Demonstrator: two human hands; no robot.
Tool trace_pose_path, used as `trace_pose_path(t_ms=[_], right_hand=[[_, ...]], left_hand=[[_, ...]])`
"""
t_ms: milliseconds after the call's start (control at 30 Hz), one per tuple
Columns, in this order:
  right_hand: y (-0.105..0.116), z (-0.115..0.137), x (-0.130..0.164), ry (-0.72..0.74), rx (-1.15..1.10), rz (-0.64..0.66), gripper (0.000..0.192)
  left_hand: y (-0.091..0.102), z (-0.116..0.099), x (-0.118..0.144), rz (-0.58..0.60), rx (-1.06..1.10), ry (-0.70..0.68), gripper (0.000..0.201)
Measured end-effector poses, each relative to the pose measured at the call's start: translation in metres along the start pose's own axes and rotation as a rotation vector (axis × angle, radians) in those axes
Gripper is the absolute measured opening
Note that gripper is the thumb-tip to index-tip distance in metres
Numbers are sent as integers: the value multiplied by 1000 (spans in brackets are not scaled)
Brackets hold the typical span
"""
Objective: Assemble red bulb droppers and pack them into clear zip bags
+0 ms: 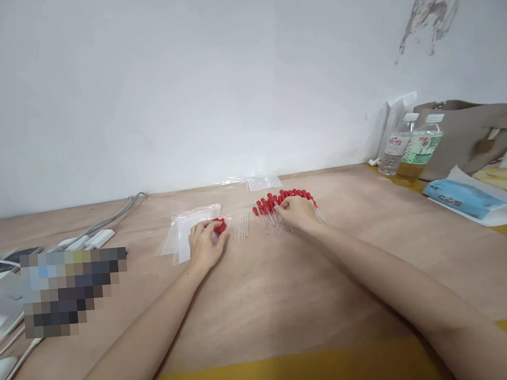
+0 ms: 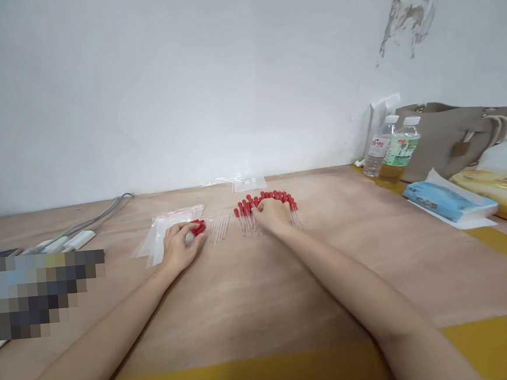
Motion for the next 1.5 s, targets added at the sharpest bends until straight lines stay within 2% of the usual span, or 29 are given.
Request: trace_pose_path(t_ms=[133,233,400,567,667,733,933,1100,1300,1400,1500], right_hand=[[-22,6,-15,-25,131,-5,29],[-35,7,-16,-36,194,28,28],[-34,13,-11,19,217,14,36],[-45,50,9,196,115,71,28],[-57,66,17,199,127,120,25],[-64,71,19,171,143,145,24],[-73,68,12,45,174,209,23],[-69,59,8,-9,182,234,22],[-70,58,7,-28,190,237,21],[-73,61,8,-26,191,243,23],[-74,62,9,-23,186,245,23]], left_hand=[[0,-1,2,-22,-18,-26,31],[4,-3,2,-50,-25,-9,26],[8,5,-2,-89,-48,65,24],[-7,21,-6,34,4,118,34],[-21,27,-5,164,41,125,37],[-25,26,-5,203,72,105,36],[-25,7,-2,208,163,0,34],[-26,-5,-1,195,123,9,31],[-21,-4,-2,141,-23,51,33],[-19,-3,-3,95,-5,59,35],[-17,-2,-5,39,36,54,27]])
Point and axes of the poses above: each hand's wrist, its own x-axis away from the middle knuckle, its own y-axis out of the back of the hand, z = x × y, the point moved 8 cm from there along -x, towards the middle knuckle, and after that the axes turned 11 degrees about -z, right-handed, at the moved point
